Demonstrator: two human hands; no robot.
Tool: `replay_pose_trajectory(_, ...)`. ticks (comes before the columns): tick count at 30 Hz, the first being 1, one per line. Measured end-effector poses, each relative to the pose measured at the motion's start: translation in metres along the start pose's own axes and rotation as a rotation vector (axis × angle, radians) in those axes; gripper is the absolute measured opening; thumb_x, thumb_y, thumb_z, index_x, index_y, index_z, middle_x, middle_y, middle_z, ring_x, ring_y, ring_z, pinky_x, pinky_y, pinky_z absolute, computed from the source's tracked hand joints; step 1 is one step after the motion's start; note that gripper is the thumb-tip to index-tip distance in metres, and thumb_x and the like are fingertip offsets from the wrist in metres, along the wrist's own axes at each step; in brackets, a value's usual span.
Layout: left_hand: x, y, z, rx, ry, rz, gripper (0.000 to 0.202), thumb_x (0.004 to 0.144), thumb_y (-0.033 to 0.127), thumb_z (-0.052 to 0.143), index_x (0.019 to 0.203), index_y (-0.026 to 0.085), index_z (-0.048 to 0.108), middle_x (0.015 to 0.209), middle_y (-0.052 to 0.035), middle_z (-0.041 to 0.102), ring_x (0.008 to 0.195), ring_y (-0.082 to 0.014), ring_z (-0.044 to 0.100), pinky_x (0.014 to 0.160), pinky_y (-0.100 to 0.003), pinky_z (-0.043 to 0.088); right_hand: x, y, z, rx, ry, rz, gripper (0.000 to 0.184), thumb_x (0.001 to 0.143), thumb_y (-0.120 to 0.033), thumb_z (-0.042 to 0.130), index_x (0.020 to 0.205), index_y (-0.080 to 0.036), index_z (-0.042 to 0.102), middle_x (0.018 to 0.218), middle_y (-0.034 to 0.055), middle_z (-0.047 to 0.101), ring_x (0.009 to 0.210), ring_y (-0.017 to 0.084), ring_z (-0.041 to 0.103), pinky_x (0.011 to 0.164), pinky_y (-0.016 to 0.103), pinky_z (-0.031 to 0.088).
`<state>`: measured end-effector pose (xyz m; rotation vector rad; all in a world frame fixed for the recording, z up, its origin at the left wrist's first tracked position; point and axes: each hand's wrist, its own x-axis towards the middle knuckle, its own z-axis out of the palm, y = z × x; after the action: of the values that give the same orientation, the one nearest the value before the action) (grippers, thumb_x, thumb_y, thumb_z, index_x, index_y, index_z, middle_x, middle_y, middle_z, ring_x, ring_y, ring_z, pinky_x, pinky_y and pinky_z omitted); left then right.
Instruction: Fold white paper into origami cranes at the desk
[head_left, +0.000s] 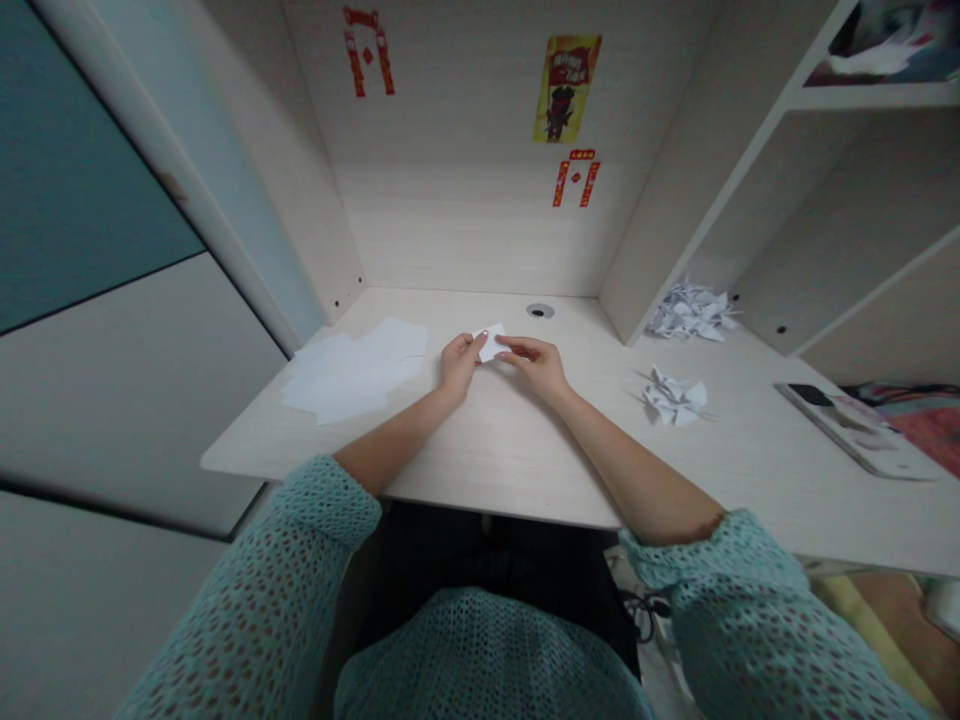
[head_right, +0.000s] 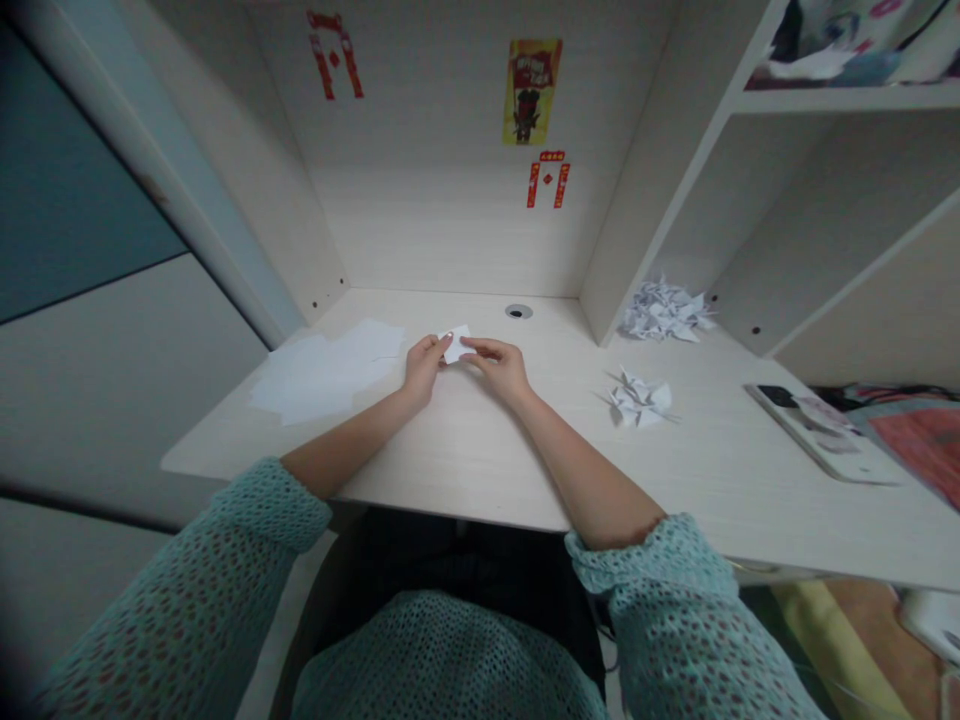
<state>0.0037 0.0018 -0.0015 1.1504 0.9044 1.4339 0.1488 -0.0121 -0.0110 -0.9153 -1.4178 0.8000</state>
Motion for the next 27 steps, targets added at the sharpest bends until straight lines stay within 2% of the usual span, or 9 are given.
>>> replay_pose_trajectory(3, -0.001, 0.001, 0.000, 0.022, -0.009, 0.006, 0.033, 0.069, 0.047, 0.070, 0.064, 0.019, 0.053, 0.059, 0.0026, 0.055, 0.057, -0.0103, 0.050, 0.055, -0.022, 0.037, -0.001, -0.001, 0.000, 0.016, -0.032, 0.052, 0.036, 0.060, -0.036, 0.079, 0.093, -0.020, 0.075, 0.098, 0.0086, 0.074, 0.084, 0.022, 0.068, 0.085, 0.038, 0.052)
replay_pose_trajectory(7, -0.002, 0.004, 0.001, 0.048, -0.037, -0.002, 0.026, 0.072, 0.042, 0.068, 0.074, 0.018, 0.060, 0.069, -0.0009, 0.063, 0.066, -0.0130, 0.057, 0.059, -0.023, 0.041, -0.001, -0.002, -0.002, 0.003, -0.009, 0.077, 0.040, 0.057, -0.035, 0.080, 0.093, -0.019, 0.075, 0.095, 0.0086, 0.075, 0.080, 0.022, 0.067, 0.083, 0.038, 0.052)
replay_pose_trajectory(10, -0.004, 0.007, 0.001, 0.088, -0.077, 0.019, 0.031, 0.076, 0.036, 0.066, 0.102, 0.020, 0.063, 0.082, -0.0036, 0.067, 0.074, -0.0149, 0.060, 0.062, -0.023, 0.042, 0.001, 0.000, -0.005, -0.010, 0.026, 0.081, 0.039, 0.059, -0.035, 0.079, 0.094, -0.018, 0.075, 0.091, 0.0078, 0.075, 0.076, 0.020, 0.066, 0.079, 0.036, 0.051)
replay_pose_trajectory(12, -0.005, 0.008, 0.000, 0.121, -0.112, 0.062, 0.048, 0.078, 0.032, 0.064, 0.124, 0.024, 0.054, 0.090, -0.0041, 0.068, 0.079, -0.0152, 0.061, 0.066, -0.024, 0.044, 0.003, 0.001, -0.007, 0.002, 0.056, 0.079, 0.038, 0.059, -0.035, 0.079, 0.093, -0.019, 0.075, 0.090, 0.0072, 0.075, 0.076, 0.019, 0.065, 0.078, 0.036, 0.050)
replay_pose_trajectory(13, -0.005, 0.008, 0.000, 0.135, -0.137, 0.091, 0.052, 0.079, 0.030, 0.062, 0.130, 0.026, 0.050, 0.094, -0.0043, 0.068, 0.082, -0.0152, 0.061, 0.070, -0.025, 0.045, 0.003, 0.002, -0.008, 0.017, 0.072, 0.080, 0.038, 0.059, -0.035, 0.080, 0.093, -0.019, 0.075, 0.090, 0.0070, 0.075, 0.076, 0.019, 0.065, 0.078, 0.036, 0.050)
replay_pose_trajectory(15, -0.004, 0.008, -0.001, 0.166, -0.207, 0.158, 0.048, 0.081, 0.027, 0.060, 0.128, 0.026, 0.052, 0.103, -0.0053, 0.068, 0.090, -0.0153, 0.061, 0.081, -0.027, 0.045, 0.005, 0.003, -0.011, 0.058, 0.097, 0.089, 0.039, 0.057, -0.035, 0.080, 0.093, -0.020, 0.075, 0.090, 0.0066, 0.075, 0.076, 0.018, 0.065, 0.077, 0.035, 0.050)
replay_pose_trajectory(18, -0.002, 0.006, -0.001, 0.222, -0.285, 0.221, 0.032, 0.081, 0.023, 0.060, 0.113, 0.022, 0.065, 0.116, -0.0066, 0.066, 0.101, -0.0168, 0.060, 0.091, -0.028, 0.042, 0.007, 0.003, -0.015, 0.115, 0.106, 0.117, 0.041, 0.055, -0.036, 0.082, 0.093, -0.021, 0.075, 0.091, 0.0063, 0.074, 0.078, 0.018, 0.065, 0.077, 0.034, 0.049)
replay_pose_trajectory(23, 0.000, 0.005, -0.002, 0.270, -0.224, 0.179, 0.031, 0.075, 0.023, 0.068, 0.105, 0.023, 0.071, 0.111, -0.0052, 0.070, 0.096, -0.0181, 0.063, 0.090, -0.029, 0.045, 0.006, 0.001, -0.019, 0.117, 0.066, 0.183, 0.045, 0.055, -0.042, 0.081, 0.095, -0.022, 0.075, 0.093, 0.0060, 0.075, 0.079, 0.018, 0.065, 0.077, 0.034, 0.050)
replay_pose_trajectory(27, 0.001, 0.006, -0.004, 0.236, -0.201, 0.132, 0.028, 0.072, 0.024, 0.072, 0.100, 0.022, 0.073, 0.107, -0.0059, 0.071, 0.101, -0.0203, 0.064, 0.096, -0.032, 0.043, 0.005, 0.000, -0.019, 0.146, 0.051, 0.210, 0.044, 0.055, -0.042, 0.081, 0.094, -0.022, 0.075, 0.090, 0.0057, 0.075, 0.074, 0.016, 0.065, 0.075, 0.033, 0.050)
